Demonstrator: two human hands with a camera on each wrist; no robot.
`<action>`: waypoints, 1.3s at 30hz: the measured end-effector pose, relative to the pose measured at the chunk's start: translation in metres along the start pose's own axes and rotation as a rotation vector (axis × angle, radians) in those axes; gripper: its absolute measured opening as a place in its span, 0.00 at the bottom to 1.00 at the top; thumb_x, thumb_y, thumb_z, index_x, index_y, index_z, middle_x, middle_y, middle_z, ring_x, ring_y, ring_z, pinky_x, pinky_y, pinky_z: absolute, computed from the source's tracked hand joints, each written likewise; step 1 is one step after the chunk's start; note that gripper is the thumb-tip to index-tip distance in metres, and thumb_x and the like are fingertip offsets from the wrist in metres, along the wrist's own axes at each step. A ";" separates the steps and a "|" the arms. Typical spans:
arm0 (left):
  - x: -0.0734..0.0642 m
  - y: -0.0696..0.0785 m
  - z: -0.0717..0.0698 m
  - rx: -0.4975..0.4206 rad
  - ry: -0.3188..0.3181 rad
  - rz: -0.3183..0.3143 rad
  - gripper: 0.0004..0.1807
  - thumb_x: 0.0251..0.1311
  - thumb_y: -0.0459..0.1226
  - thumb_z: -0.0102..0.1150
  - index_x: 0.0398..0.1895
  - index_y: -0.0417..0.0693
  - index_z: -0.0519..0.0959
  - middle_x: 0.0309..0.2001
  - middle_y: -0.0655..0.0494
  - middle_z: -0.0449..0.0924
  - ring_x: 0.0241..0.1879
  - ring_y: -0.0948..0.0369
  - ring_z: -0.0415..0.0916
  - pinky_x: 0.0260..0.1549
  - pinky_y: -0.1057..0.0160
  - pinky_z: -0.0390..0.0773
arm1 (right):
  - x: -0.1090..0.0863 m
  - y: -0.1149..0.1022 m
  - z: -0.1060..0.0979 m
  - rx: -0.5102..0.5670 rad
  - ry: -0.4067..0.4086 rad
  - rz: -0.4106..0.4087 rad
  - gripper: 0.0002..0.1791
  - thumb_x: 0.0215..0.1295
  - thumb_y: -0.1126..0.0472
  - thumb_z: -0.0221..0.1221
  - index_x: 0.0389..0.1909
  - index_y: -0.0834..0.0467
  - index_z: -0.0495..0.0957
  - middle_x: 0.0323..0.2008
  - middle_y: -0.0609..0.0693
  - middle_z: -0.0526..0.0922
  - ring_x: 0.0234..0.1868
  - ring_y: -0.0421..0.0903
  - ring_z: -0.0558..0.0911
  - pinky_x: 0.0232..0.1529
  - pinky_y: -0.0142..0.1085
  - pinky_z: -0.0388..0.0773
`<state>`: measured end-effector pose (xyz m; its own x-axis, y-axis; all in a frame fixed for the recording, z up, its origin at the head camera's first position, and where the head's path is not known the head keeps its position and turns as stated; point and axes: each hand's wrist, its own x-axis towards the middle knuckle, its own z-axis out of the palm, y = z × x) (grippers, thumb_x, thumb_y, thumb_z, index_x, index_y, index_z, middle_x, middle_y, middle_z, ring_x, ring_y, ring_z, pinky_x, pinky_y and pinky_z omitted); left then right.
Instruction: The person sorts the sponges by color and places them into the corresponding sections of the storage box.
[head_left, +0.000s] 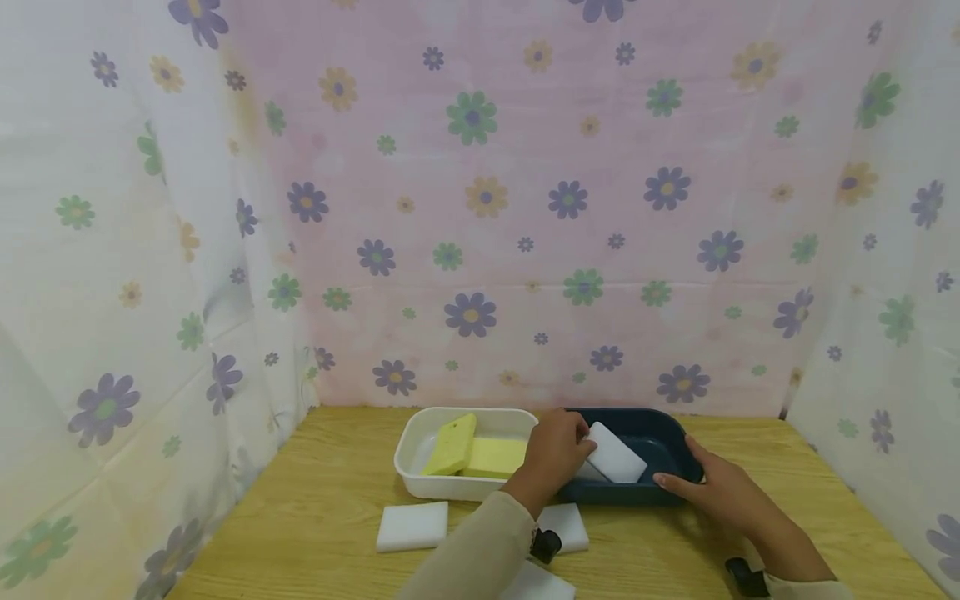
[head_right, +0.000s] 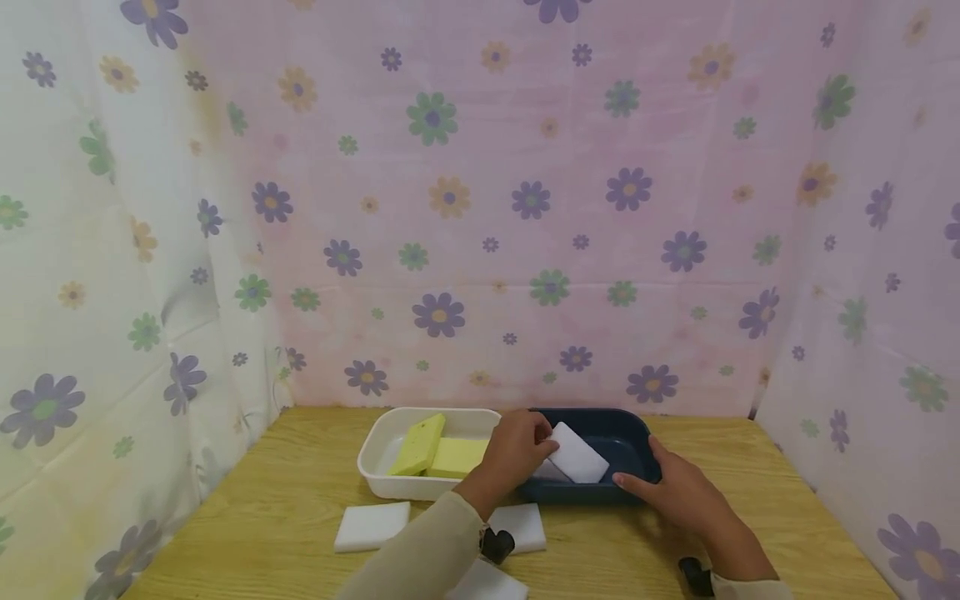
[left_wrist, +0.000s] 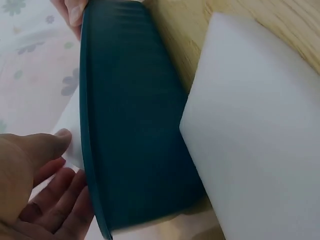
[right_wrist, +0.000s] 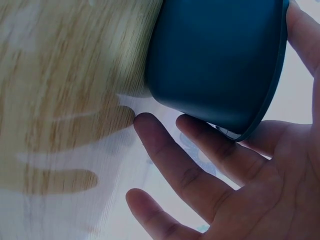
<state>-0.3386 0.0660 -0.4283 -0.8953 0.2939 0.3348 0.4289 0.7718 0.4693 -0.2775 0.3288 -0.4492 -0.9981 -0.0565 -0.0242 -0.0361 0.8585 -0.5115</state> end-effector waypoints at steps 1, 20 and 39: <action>0.001 0.001 0.002 -0.010 0.003 0.018 0.07 0.61 0.44 0.75 0.37 0.53 0.88 0.31 0.64 0.80 0.31 0.68 0.72 0.35 0.69 0.77 | 0.000 0.000 0.000 -0.002 0.000 0.004 0.64 0.67 0.28 0.58 0.80 0.73 0.44 0.74 0.79 0.55 0.70 0.79 0.65 0.60 0.70 0.70; -0.005 0.011 0.017 0.094 -0.398 0.205 0.23 0.77 0.39 0.53 0.72 0.65 0.73 0.74 0.69 0.69 0.67 0.68 0.73 0.61 0.63 0.76 | 0.002 0.001 0.000 0.022 -0.022 0.022 0.64 0.67 0.27 0.58 0.81 0.72 0.42 0.75 0.79 0.53 0.70 0.79 0.64 0.60 0.69 0.71; -0.009 0.012 0.017 0.530 -0.459 0.112 0.26 0.77 0.60 0.27 0.75 0.91 0.60 0.76 0.63 0.64 0.75 0.57 0.62 0.75 0.46 0.59 | 0.001 0.003 0.002 0.032 -0.013 -0.004 0.63 0.68 0.29 0.58 0.81 0.72 0.42 0.76 0.79 0.53 0.71 0.79 0.64 0.60 0.68 0.71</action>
<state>-0.3273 0.0820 -0.4398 -0.8595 0.5057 -0.0747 0.5096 0.8591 -0.0472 -0.2784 0.3299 -0.4526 -0.9972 -0.0668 -0.0336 -0.0382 0.8417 -0.5385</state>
